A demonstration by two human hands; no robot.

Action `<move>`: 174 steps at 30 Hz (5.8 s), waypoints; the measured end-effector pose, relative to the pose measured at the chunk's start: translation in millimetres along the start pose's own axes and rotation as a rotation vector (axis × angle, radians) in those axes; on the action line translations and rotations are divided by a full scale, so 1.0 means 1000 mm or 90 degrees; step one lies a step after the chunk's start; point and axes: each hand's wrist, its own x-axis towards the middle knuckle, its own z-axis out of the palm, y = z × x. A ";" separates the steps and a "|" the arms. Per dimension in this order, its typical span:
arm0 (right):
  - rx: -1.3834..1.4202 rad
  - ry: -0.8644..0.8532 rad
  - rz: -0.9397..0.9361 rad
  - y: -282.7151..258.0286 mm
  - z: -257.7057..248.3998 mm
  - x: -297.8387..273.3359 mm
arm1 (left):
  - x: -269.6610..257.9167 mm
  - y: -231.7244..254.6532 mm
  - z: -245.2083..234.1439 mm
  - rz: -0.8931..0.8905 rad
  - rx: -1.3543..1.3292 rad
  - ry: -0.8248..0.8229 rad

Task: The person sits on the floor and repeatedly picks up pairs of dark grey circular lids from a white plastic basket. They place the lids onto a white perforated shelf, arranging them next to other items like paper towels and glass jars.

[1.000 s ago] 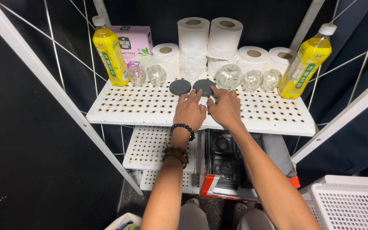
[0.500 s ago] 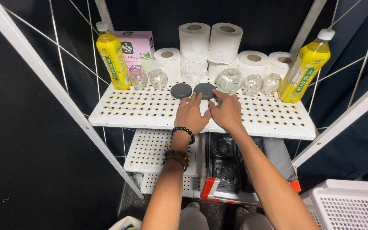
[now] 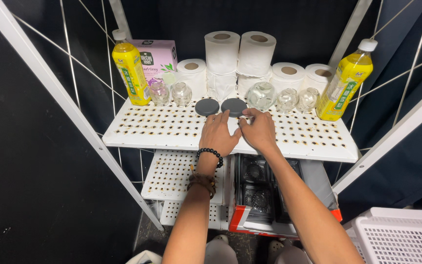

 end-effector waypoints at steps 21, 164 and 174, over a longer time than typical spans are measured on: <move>0.152 0.141 -0.035 -0.015 -0.015 -0.046 | 0.012 -0.022 0.027 0.001 -0.055 0.051; 0.020 -0.063 -0.174 0.018 -0.134 -0.166 | -0.075 0.041 0.061 -0.074 -0.764 -0.108; 0.102 0.054 -0.293 -0.030 -0.013 -0.040 | -0.013 -0.031 -0.024 -0.076 -0.521 0.146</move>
